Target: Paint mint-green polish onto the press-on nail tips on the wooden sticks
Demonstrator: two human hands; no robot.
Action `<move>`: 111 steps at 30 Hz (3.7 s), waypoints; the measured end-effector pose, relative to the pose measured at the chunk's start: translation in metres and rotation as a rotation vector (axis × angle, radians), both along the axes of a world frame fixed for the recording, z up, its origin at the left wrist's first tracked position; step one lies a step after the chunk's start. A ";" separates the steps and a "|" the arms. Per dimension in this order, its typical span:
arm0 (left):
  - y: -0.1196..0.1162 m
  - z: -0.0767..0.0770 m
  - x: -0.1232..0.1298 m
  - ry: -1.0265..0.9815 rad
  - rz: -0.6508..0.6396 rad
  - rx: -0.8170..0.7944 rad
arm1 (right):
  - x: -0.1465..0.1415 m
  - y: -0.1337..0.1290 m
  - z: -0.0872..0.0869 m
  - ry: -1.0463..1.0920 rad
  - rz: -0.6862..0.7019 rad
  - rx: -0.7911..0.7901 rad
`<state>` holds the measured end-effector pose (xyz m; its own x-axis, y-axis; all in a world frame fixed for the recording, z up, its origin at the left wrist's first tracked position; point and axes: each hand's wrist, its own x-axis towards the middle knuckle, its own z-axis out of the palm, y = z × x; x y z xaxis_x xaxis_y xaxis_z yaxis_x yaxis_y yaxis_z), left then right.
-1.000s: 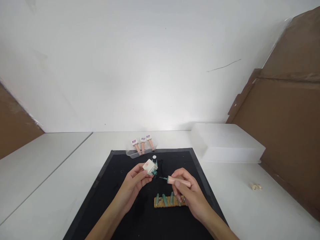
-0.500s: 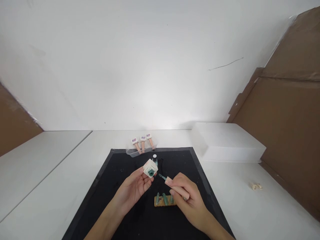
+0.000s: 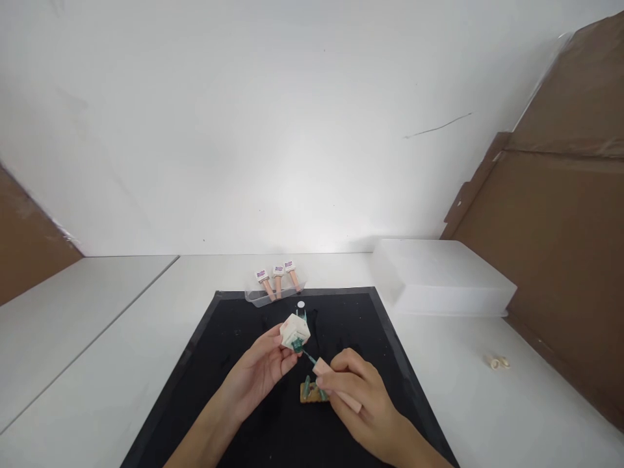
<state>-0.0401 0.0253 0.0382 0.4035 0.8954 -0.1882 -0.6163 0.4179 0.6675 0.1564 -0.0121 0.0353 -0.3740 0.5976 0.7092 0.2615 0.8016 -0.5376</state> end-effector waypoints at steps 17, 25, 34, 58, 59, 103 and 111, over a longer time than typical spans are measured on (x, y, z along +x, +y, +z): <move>-0.009 0.008 0.004 0.297 0.054 0.255 | 0.000 0.003 -0.002 -0.260 -0.169 0.175; -0.009 0.002 0.004 0.404 0.144 0.384 | 0.000 0.003 0.000 -0.100 -0.054 -0.118; -0.009 0.001 0.004 0.360 0.181 0.481 | -0.004 0.006 -0.005 0.515 0.266 -0.907; -0.012 0.002 0.003 0.206 0.115 0.443 | -0.015 0.005 -0.016 0.742 0.703 -1.320; -0.012 0.002 0.003 0.213 0.122 0.433 | -0.015 0.004 -0.014 0.708 0.659 -1.301; 0.000 0.005 -0.003 0.570 0.425 0.447 | 0.003 0.013 0.010 0.545 0.319 -1.188; 0.003 -0.010 0.004 0.889 0.277 0.574 | 0.003 0.011 0.009 0.542 0.303 -1.130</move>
<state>-0.0366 0.0282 0.0283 0.1012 0.9816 0.1621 0.1579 -0.1768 0.9715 0.1589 -0.0008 0.0439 -0.4241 0.9052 -0.0283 -0.3138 -0.1761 -0.9330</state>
